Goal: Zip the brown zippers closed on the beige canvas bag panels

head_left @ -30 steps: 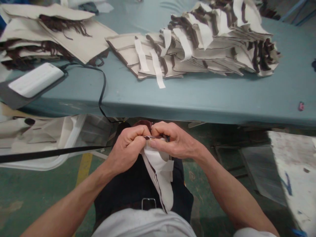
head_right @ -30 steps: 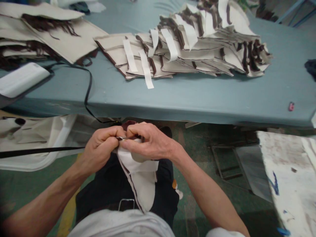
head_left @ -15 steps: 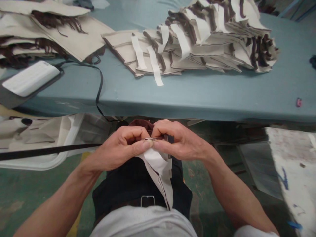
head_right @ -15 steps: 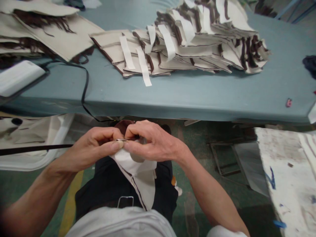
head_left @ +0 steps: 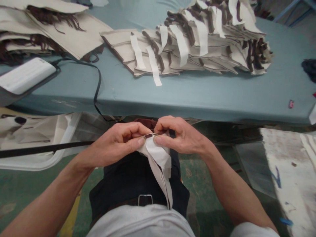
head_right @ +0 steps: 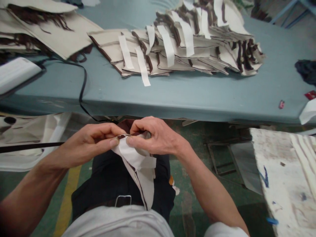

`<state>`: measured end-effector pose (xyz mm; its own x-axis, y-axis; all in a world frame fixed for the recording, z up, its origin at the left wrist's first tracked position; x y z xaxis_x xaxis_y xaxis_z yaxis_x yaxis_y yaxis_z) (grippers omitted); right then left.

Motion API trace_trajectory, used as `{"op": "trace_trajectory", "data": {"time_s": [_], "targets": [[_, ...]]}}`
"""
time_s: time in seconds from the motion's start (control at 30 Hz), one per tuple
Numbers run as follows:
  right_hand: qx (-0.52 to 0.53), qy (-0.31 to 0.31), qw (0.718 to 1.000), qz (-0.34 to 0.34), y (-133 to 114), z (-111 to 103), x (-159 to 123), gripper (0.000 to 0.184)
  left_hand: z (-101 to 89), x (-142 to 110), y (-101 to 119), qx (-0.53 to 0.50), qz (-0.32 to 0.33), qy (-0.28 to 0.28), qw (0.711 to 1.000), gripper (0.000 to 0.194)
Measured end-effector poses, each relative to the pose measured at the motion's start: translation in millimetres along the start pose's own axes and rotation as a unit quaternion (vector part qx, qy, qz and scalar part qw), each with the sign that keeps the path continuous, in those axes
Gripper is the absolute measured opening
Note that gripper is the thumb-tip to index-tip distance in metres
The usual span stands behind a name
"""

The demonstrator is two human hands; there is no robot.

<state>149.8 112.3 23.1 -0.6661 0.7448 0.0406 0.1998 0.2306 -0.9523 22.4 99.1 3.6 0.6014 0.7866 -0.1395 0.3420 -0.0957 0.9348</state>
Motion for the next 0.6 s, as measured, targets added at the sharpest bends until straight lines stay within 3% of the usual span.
{"op": "trace_trajectory", "data": {"time_s": [0.13, 0.23, 0.33, 0.47, 0.6], "targets": [[-0.146, -0.001, 0.989, -0.019, -27, -8, 9, 0.023, -11.6, 4, 20, 0.046, 0.008, 0.06, 0.997, 0.016], [-0.154, -0.018, 0.987, -0.044, -45, -9, 18, 0.028, -23.9, 1, 39, 0.105, 0.036, 0.118, 0.987, 0.009], [-0.074, -0.03, 0.996, -0.042, -46, -9, 24, 0.026, -32.1, -4, 55, 0.205, 0.075, 0.17, 0.961, 0.016], [0.074, -0.007, 0.997, 0.003, -30, -7, 24, 0.022, -28.5, -11, 58, 0.27, 0.143, 0.197, 0.932, 0.025], [0.266, 0.005, 0.962, 0.064, -10, 6, 18, 0.026, -18.7, -17, 57, 0.267, 0.264, 0.2, 0.905, 0.033]]}}
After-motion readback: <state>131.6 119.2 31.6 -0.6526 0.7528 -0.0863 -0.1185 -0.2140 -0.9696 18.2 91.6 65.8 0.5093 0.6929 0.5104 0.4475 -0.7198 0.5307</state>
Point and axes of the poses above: each hand's wrist, its own x-axis towards the middle knuckle, its own z-axis out of the palm, y = z × x, the point moved 9 cm from there along x, towards the middle knuckle, and after that the axes turned 12 degrees about x, right-handed, at the moved point
